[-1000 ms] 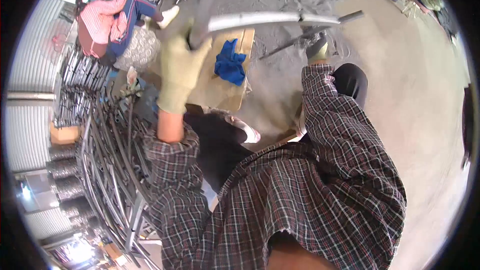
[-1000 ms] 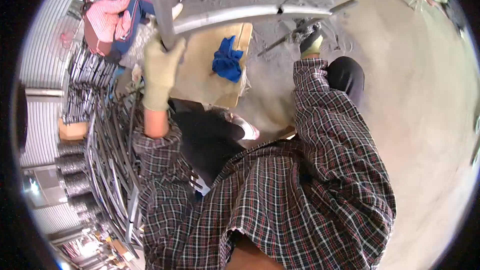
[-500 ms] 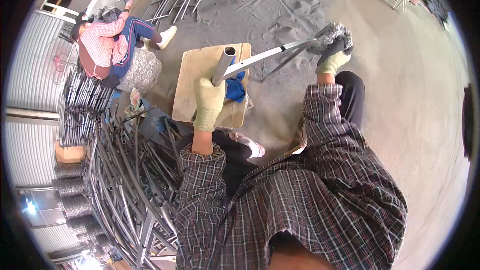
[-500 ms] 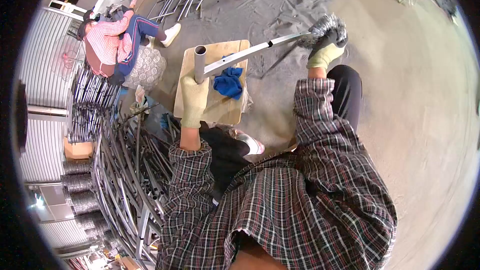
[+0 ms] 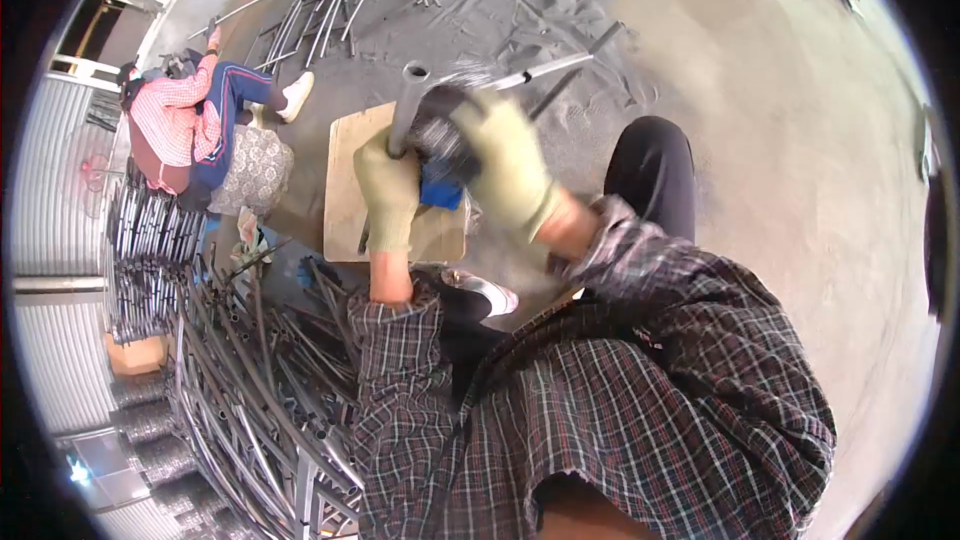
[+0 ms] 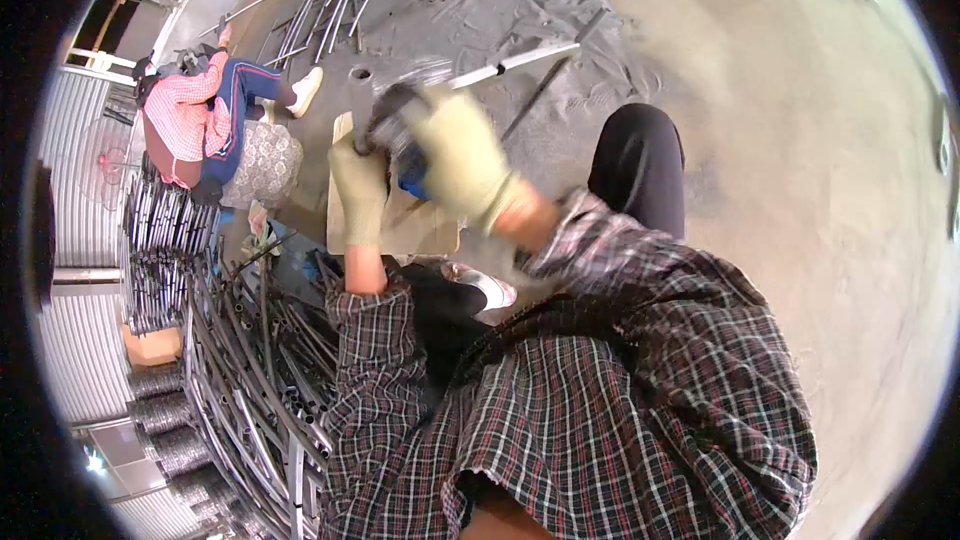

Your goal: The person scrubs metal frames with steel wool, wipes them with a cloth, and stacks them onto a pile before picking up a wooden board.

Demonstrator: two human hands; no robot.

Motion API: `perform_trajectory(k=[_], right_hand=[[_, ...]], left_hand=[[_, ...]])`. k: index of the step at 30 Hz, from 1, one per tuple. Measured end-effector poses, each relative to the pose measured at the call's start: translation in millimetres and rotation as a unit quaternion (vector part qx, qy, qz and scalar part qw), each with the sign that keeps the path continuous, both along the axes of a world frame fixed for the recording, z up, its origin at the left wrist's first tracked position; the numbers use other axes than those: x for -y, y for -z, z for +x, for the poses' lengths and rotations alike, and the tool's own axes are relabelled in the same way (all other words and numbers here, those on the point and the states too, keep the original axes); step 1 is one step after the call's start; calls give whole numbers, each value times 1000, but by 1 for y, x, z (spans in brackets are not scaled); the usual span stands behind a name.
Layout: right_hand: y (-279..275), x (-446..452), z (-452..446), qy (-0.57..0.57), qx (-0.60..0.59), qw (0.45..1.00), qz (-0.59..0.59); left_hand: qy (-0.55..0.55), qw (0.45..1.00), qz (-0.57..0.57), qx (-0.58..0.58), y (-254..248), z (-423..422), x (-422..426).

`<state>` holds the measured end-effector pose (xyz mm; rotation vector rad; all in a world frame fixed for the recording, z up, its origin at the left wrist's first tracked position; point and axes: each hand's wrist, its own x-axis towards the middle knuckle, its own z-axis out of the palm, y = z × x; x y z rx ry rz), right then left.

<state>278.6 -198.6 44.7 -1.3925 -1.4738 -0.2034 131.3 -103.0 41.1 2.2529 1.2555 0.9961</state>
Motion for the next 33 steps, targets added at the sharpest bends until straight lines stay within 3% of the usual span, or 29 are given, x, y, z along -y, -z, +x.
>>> perform_trajectory(k=[1, 4, 5, 6, 9, 12, 13, 14, 16, 18, 20, 22, 24, 26, 27, 29, 30, 33], right_hand=[[-28, 11, -22, -18, -43, 998, 46], [28, -20, 31, 48, -76, 996, -25], [50, -32, 66, 76, -37, 995, -58], [67, -36, 85, 64, -109, 991, -52], [29, -17, 35, 82, -82, 993, -29], [-12, 6, -13, -40, -49, 997, 42], [-4, 2, -5, -52, -57, 996, 42], [12, -4, 12, -64, -66, 995, 41], [54, -21, 68, 70, -10, 995, -65], [106, -41, 125, 149, -106, 977, -110], [84, -29, 102, 86, -188, 963, -173], [79, -20, 42, 64, -78, 994, -33], [50, -13, 21, -58, -35, 998, -13], [66, -18, 51, 56, -24, 996, -70], [98, -32, 84, 127, -50, 990, 16], [89, -30, 141, 239, -187, 953, -12], [75, -24, 161, 256, -172, 951, 31], [79, -36, 148, 234, -100, 966, -38]], left_hand=[[44, 987, -50, 144, 8, 3, -5], [34, 995, -66, 60, -1, -5, -2], [4, 991, -119, 54, -9, -9, 3], [5, 993, -99, 66, -8, -9, 6], [27, 994, -36, 95, 0, 1, 2], [65, 991, 21, 120, 10, 8, -2], [11, 998, -13, 52, 1, 4, 8], [12, 996, -47, 72, 3, -4, 4], [16, 989, -110, 99, -4, -12, 7], [6, 988, -113, 101, -2, -22, 7], [2, 987, -116, 108, 6, -33, 2], [-4, 986, -108, 129, 15, -32, -9], [11, 988, -95, 117, 14, -33, -11], [22, 987, -117, 109, 21, -46, -19], [-9, 985, -142, 100, 23, -53, -21], [7, 983, -116, 141, 23, -56, -24], [14, 980, -107, 166, 17, -54, -17], [22, 974, -155, 166, 13, -57, -13]])
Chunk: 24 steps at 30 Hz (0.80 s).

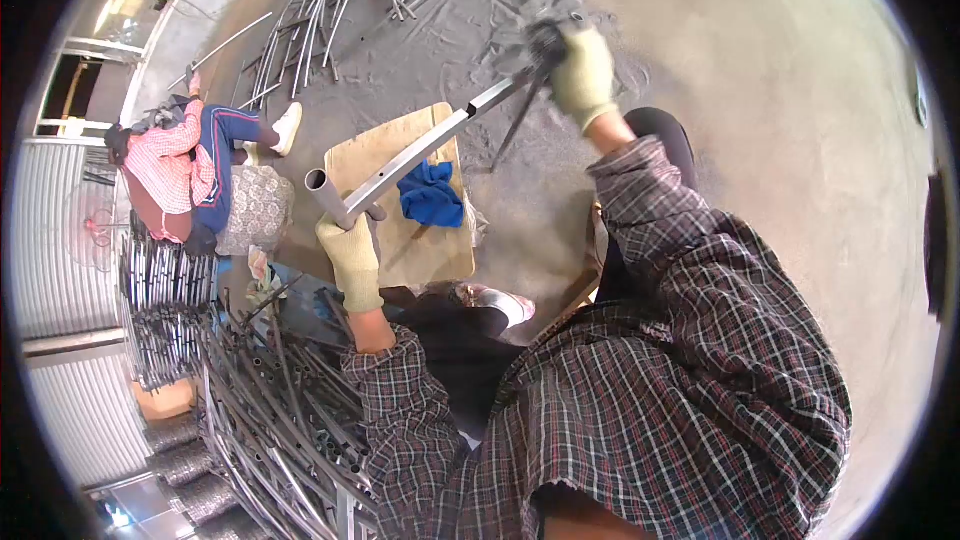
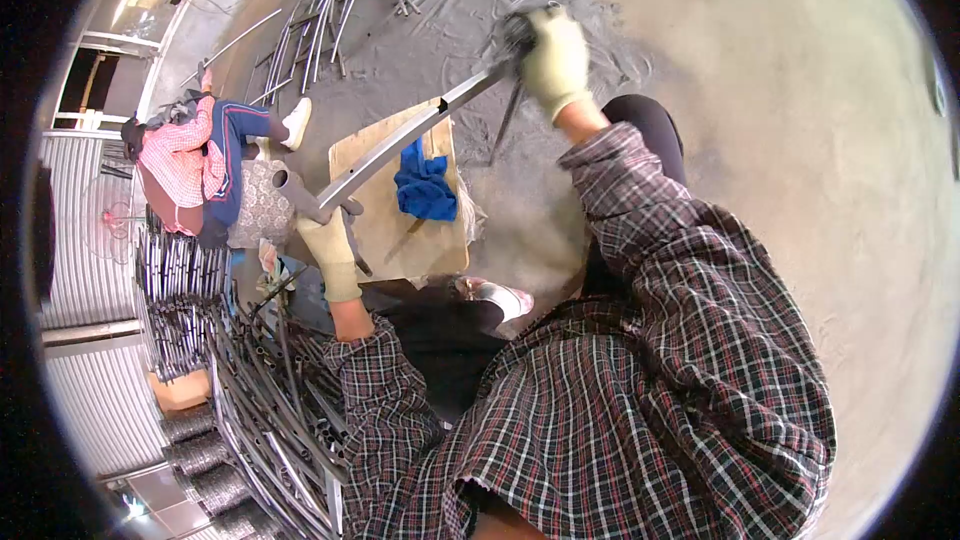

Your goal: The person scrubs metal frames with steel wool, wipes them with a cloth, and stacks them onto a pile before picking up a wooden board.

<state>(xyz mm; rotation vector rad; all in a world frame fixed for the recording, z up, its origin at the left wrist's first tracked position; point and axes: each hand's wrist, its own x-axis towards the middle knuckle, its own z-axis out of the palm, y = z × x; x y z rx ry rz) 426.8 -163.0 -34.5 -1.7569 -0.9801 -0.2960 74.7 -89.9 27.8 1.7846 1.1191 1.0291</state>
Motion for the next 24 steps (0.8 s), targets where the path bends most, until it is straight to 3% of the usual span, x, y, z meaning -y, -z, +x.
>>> perform_trajectory(k=[1, 3, 5, 6, 7, 9, 11, 13, 15, 16, 17, 19, 21, 22, 24], right_hand=[[13, -10, -19, -48, 39, 997, -50], [0, -9, -58, -140, 22, 989, 49], [-18, -6, -57, -263, 23, 964, 36], [0, -13, -45, -146, 76, 986, 39], [14, -22, -26, -101, -8, 995, -5], [6, -26, -14, -67, -39, 997, 17], [-7, -21, -40, -161, -17, 987, -1], [-32, 1, -78, -322, -76, 937, 109], [-9, -8, -63, -224, -120, 964, 80], [-7, -9, -35, -200, -165, 966, -11], [21, -24, -4, -139, -150, 978, -44], [8, -18, -10, -61, -56, 994, -68], [-16, -9, -50, -114, -47, 990, -65], [-13, -11, -66, -185, -11, 983, 7], [-7, -9, -68, -191, -16, 980, 49]], left_hand=[[10, 1000, 2, -8, 0, 0, -3], [-17, 1000, 11, 12, 6, -5, -7], [-21, 999, 25, 16, 8, -7, -10], [-11, 999, 32, 7, 7, -11, -7], [1, 999, 39, -4, 4, -16, -5], [1, 999, 40, 7, 8, -19, -9], [7, 999, 49, 5, 12, -19, -14], [24, 999, 31, 20, 18, -23, -19], [44, 999, 27, 2, 12, -26, -17], [55, 998, 33, 14, 10, -24, -13], [42, 999, 34, 2, 11, -27, -14], [22, 999, 39, -9, 16, -28, -16], [23, 998, 54, -4, 13, -20, -17], [17, 999, 48, 8, 18, -22, -21], [36, 998, 44, -7, 13, -23, -14]])
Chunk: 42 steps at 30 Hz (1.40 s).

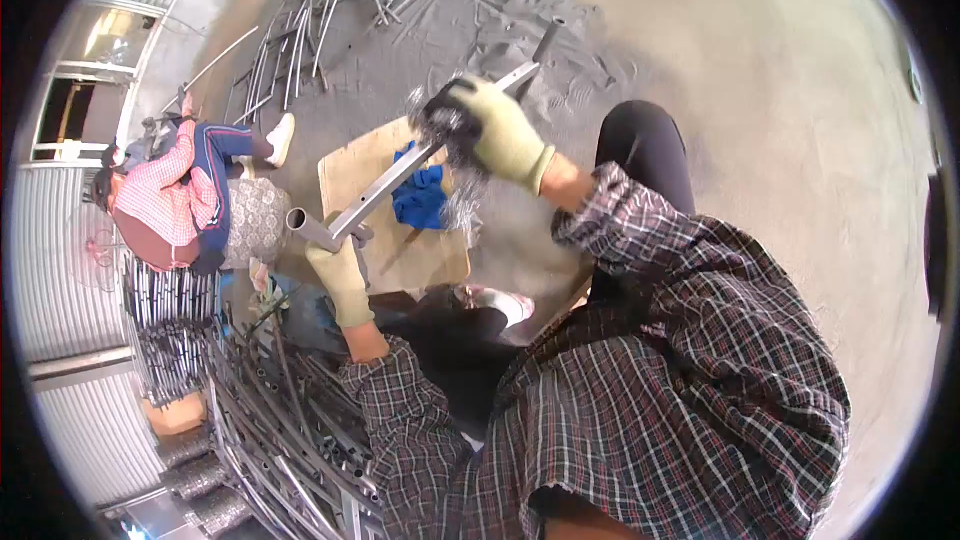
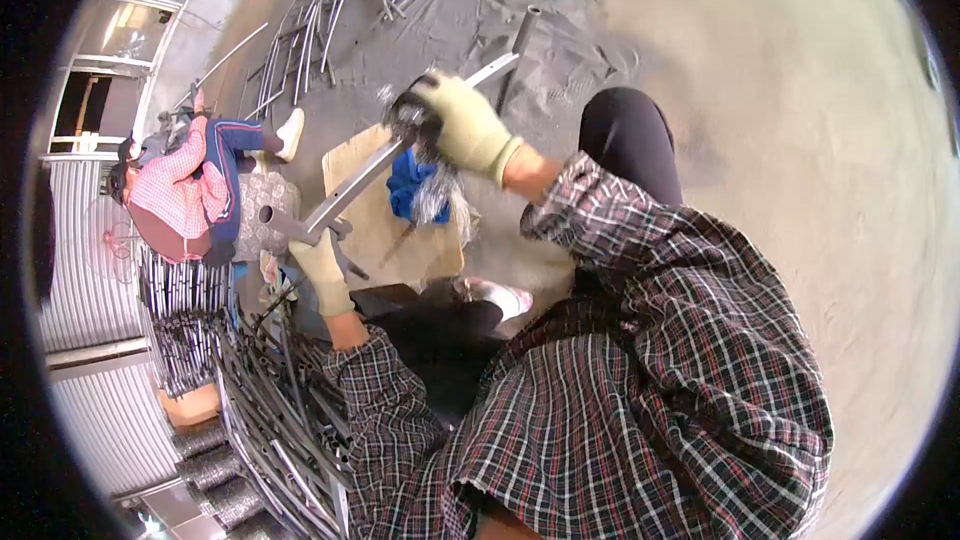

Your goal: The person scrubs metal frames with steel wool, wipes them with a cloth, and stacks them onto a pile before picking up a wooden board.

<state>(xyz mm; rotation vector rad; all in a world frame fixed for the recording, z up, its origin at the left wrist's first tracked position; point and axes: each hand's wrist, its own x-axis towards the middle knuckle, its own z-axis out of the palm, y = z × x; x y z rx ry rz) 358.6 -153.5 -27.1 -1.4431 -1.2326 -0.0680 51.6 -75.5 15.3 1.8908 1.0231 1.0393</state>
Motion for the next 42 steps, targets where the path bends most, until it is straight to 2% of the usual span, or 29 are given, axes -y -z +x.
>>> perform_trajectory(k=[1, 3, 5, 7, 8, 9, 11, 12, 13, 14, 15, 17, 18, 19, 20, 21, 23, 26, 27, 29, 31, 33, 36, 37, 38, 39, 41, 42], right_hand=[[3, 3, -1, -2, -14, 1000, 19], [20, -3, 47, 122, 8, 989, -83], [21, -11, 57, 164, 37, 980, -107], [2, -8, 28, 106, 71, 988, -86], [-17, 0, 9, 25, 53, 995, -80], [-25, 6, -13, -33, 36, 999, -15], [-15, 8, -10, -24, 71, 997, -18], [6, -1, 10, 0, 13, 1000, 6], [22, -8, 33, 82, 14, 993, -78], [14, -7, 58, 110, -19, 981, -157], [13, -15, 71, 100, -29, 978, -180], [4, -19, 44, 148, 81, 970, -174], [-14, -13, 20, 101, 52, 981, -155], [-36, -2, -10, 22, 23, 999, -39], [-51, 0, -30, -54, 38, 997, -31], [-69, 8, -47, -70, 58, 996, -24], [-94, 23, -73, -159, -21, 986, 43], [-76, 18, -57, -64, 36, 997, 17], [-68, 16, -37, 19, 82, 996, -29], [-17, -7, 9, -51, -112, 990, -73], [-55, 11, -24, 23, 25, 999, -37], [-84, 23, -65, -60, 11, 997, 55], [-84, 24, -64, -116, -28, 990, 72], [-71, 21, -54, -80, -18, 994, 75], [-49, 10, -28, -50, 12, 998, 34], [-33, 1, -6, -20, 43, 999, -9], [-39, 1, -13, 19, 31, 999, -20], [-47, 2, -21, 40, 25, 999, -24]], left_hand=[[4, 1000, -11, 1, 2, -6, 2], [17, 999, -23, 16, 11, -15, -5], [-6, 1000, -14, 24, 8, -12, -3], [-22, 999, -26, 34, 10, -8, -2], [4, 999, -25, 41, 3, -2, 1], [2, 999, -30, 44, 2, 0, 3], [-5, 999, -43, 32, 0, 3, 5], [1, 1000, -29, 9, -6, 7, 8], [-2, 999, -32, 14, -4, 7, 6], [-7, 999, -34, 23, -2, 6, 6], [-12, 999, -36, 32, -5, 6, 9], [-16, 998, -42, 38, -6, 12, 8], [-31, 998, -53, 24, -4, 12, 5], [-50, 996, -68, 9, 0, 14, 4], [-7, 999, -46, 20, -9, 25, 10], [-4, 1000, -9, -28, -24, 39, 20], [-9, 999, 32, -3, -44, 69, 33], [-56, 985, 31, -160, -43, 70, 23], [-51, 989, 9, -138, -43, 67, 25], [-40, 995, -30, -84, -44, 68, 26], [-17, 996, 44, -80, -34, 79, 15], [-26, 988, 117, -96, -28, 92, 17], [-38, 992, 82, -93, -28, 86, 18], [-42, 992, 72, -91, -28, 83, 16], [-26, 996, -15, -79, -41, 79, 23], [-30, 997, -20, -74, -41, 75, 25], [-34, 997, -31, -61, -39, 72, 23], [-20, 997, -2, -79, -37, 74, 21]])
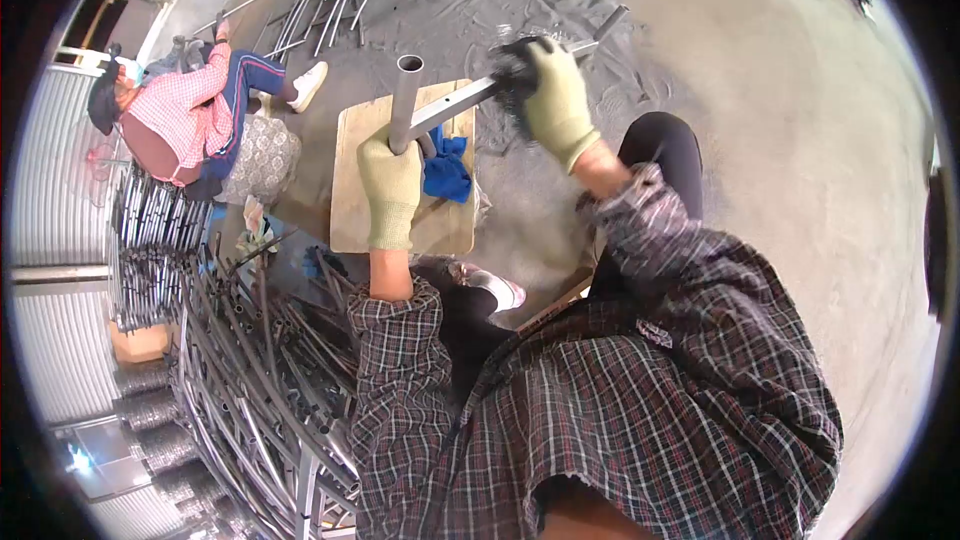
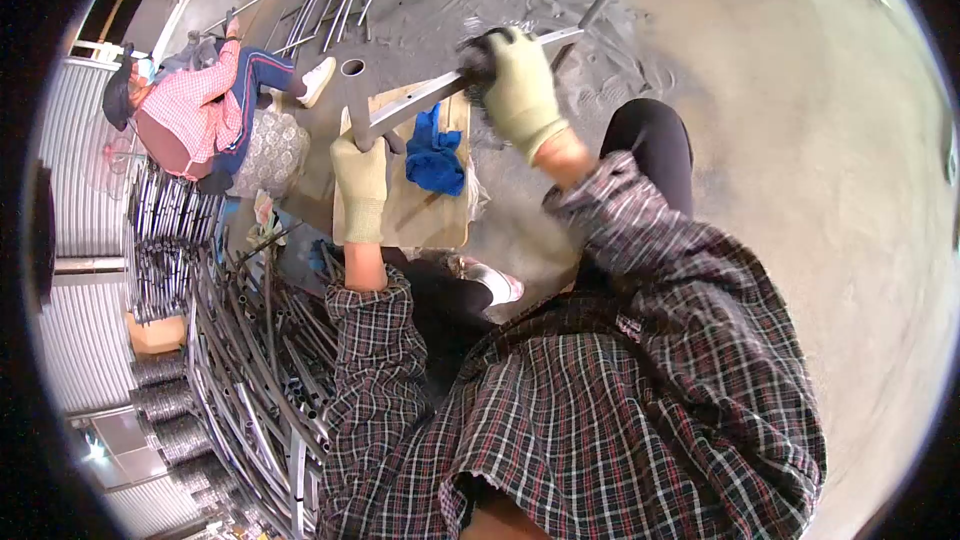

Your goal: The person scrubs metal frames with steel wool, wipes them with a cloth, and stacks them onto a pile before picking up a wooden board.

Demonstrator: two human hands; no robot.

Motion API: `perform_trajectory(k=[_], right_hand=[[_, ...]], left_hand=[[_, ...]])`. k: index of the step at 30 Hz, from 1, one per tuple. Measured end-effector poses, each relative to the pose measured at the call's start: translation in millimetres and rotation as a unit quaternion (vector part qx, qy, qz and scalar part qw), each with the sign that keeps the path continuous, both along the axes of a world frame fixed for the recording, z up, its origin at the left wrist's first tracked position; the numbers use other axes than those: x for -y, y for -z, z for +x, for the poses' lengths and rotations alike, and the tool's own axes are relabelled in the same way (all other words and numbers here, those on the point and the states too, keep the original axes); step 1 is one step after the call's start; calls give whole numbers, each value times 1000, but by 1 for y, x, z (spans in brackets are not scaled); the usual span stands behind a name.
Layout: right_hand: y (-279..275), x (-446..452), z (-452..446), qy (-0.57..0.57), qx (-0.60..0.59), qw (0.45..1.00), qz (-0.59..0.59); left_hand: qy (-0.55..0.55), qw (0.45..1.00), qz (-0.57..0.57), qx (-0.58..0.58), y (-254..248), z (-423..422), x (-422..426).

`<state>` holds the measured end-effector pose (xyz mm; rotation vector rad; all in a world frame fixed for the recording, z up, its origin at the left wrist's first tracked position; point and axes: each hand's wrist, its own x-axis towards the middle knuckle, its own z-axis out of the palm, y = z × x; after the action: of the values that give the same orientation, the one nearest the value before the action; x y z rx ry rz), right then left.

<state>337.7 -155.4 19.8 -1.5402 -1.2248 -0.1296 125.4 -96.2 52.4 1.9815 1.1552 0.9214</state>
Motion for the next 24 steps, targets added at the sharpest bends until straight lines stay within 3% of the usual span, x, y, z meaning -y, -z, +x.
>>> perform_trajectory(k=[5, 6, 8, 9, 10, 11, 13, 16, 17, 20, 21, 23, 24], right_hand=[[-41, 29, -57, -199, 40, 977, 72], [-24, 21, -44, -191, 47, 979, 56], [12, 8, -3, -42, 70, 997, -14], [46, -12, 35, -47, 108, 993, 18], [57, -11, 44, 33, 5, 999, 26], [53, -18, 58, 4, -13, 1000, -25], [56, -23, 47, 42, -1, 999, -7], [-4, 11, -42, -101, 60, 993, 25], [-22, 20, -53, -167, 108, 978, 59], [7, 6, -9, -27, 122, 991, -53], [37, -9, 22, -11, 43, 998, -35], [91, -34, 88, 114, 17, 992, -56], [91, -34, 86, 124, 37, 987, -93]], left_hand=[[-22, 997, 80, 1, 11, 4, -3], [-24, 996, 83, -15, 8, 1, 1], [-14, 999, 20, 23, 10, -12, -2], [-12, 999, -9, 46, 12, -21, -4], [18, 999, -1, 38, 12, -29, -4], [7, 999, -13, 47, 13, -30, -4], [-11, 997, -41, 63, 12, -28, 0], [-15, 998, 41, 36, 5, -20, 3], [-16, 999, 10, 42, 9, -23, 5], [-20, 997, -40, 66, 25, -41, -7], [-20, 996, -34, 78, 35, -52, -12], [-21, 994, -28, 107, 48, -69, -17], [3, 993, -43, 112, 48, -72, -17]])
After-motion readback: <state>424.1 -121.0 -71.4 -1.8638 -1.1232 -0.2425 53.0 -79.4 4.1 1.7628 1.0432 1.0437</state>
